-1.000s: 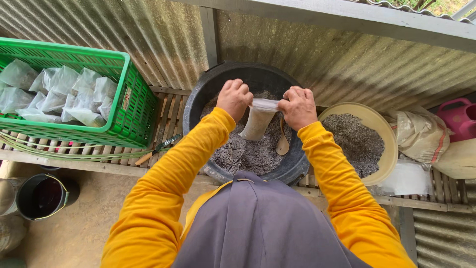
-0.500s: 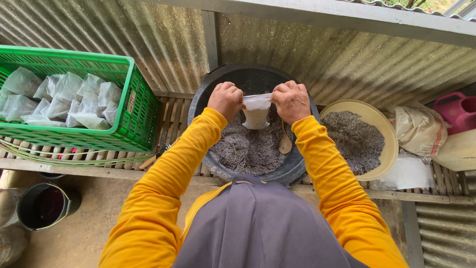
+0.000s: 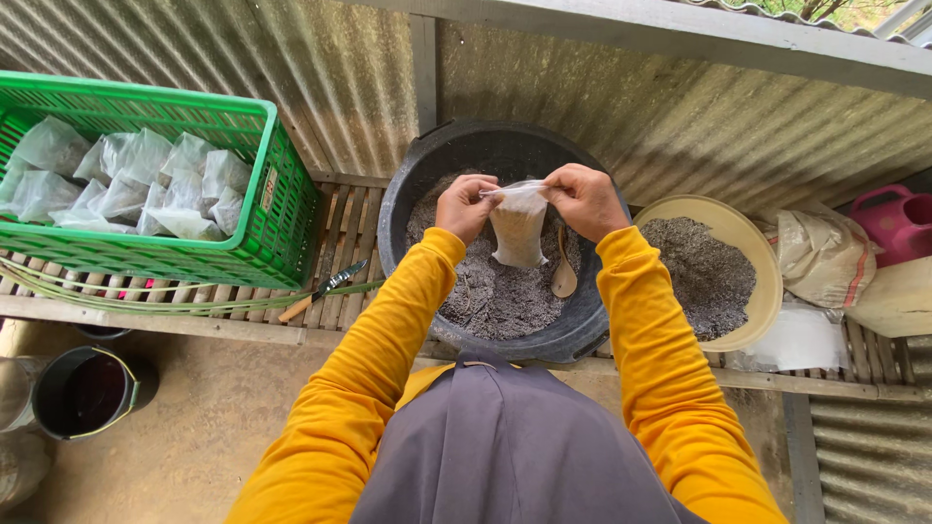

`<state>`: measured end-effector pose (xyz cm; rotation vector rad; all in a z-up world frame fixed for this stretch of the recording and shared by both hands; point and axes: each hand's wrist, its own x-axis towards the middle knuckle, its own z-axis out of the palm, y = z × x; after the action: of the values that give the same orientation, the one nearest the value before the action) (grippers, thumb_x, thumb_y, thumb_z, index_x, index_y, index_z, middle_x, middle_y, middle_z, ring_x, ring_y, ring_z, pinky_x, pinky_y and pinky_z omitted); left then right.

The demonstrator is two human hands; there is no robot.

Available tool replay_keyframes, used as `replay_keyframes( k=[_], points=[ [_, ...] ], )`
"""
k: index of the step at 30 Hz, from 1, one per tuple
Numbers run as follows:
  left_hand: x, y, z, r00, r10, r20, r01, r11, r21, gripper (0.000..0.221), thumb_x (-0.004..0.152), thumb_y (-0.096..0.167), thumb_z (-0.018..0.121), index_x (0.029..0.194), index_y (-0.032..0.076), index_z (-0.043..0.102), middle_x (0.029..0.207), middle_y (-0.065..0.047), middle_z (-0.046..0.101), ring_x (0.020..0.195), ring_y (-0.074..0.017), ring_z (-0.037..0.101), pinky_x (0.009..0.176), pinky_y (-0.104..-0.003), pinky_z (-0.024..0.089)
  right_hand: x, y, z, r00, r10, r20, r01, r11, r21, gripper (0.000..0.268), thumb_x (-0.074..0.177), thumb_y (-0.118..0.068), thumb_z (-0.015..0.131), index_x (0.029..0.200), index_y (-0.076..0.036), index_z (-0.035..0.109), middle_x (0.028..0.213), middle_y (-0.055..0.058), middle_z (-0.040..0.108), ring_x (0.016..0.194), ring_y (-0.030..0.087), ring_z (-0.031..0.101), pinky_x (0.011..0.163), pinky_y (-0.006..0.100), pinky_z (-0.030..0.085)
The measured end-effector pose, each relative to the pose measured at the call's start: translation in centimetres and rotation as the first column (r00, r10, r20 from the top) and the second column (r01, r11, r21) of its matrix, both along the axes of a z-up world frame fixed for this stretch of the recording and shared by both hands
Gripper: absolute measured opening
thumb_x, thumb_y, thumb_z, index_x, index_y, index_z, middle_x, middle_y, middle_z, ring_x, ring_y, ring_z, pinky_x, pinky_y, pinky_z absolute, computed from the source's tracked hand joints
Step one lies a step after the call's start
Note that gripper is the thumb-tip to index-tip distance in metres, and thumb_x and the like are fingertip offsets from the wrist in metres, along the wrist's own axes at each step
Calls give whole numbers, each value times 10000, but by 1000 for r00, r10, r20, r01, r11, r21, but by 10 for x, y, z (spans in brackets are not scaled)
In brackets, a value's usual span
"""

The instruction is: The person scoops a dark granular material from a large black tub into small white paper bags using a wooden spoon, then places the filled bags into a green plastic crate. The process is repeated multiple times.

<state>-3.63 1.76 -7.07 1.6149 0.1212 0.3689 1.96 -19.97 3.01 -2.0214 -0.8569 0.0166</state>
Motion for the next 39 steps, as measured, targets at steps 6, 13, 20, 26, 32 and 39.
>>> replay_keyframes(
  k=[6, 13, 20, 26, 32, 39],
  points=[
    [-7, -32, 30, 990, 80, -118, -83, 996, -18, 86, 928, 77, 738, 997, 56, 782, 867, -21, 777, 750, -42, 652, 693, -222, 556, -4, -17, -35, 837, 140, -529, 147, 874, 464, 431, 916, -98, 729, 1325, -94, 597, 995, -17, 716, 917, 66, 673, 839, 215, 560],
    [-19, -35, 33, 994, 43, -105, -36, 997, 69, 157, 892, 13, 681, 1018, 49, 768, 891, -20, 787, 785, -34, 694, 719, -224, 572, -3, -8, -92, 828, 30, -559, 208, 911, 356, 210, 982, -195, 739, 1132, -48, 737, 1008, -30, 682, 814, 32, 577, 677, 197, 479],
    [-19, -7, 11, 976, 171, -136, -152, 979, 136, 120, 872, 49, 753, 988, 50, 785, 886, -45, 763, 753, -82, 657, 695, -249, 555, 7, 1, -89, 783, 156, -603, 106, 921, 375, 139, 971, -198, 755, 968, -58, 756, 786, -52, 674, 678, 18, 507, 613, 188, 433],
    [-20, 6, 9, 955, 205, -214, -167, 969, 181, 98, 908, 79, 716, 981, 40, 768, 829, -77, 759, 725, -117, 671, 677, -286, 542, 12, 23, -83, 748, 145, -648, 129, 925, 356, 135, 994, -155, 753, 941, -34, 727, 806, -24, 682, 657, 36, 526, 580, 203, 438],
    [-18, 6, 34, 912, 400, -96, -338, 862, 378, 343, 820, 154, 803, 1018, 10, 563, 813, -162, 712, 731, -281, 712, 682, -375, 571, 13, 30, -81, 825, 210, -524, 59, 892, 449, 128, 1026, -44, 702, 1101, -61, 600, 923, 15, 711, 833, 71, 680, 711, 249, 592],
    [-4, 3, 33, 916, 385, -114, -299, 842, 449, 279, 915, 189, 740, 1029, 44, 532, 872, -204, 725, 849, -393, 715, 738, -455, 558, 15, 21, -83, 880, 221, -421, -3, 888, 460, 75, 1056, -53, 647, 1128, -60, 625, 924, 12, 691, 802, 75, 663, 732, 243, 593]
  ],
)
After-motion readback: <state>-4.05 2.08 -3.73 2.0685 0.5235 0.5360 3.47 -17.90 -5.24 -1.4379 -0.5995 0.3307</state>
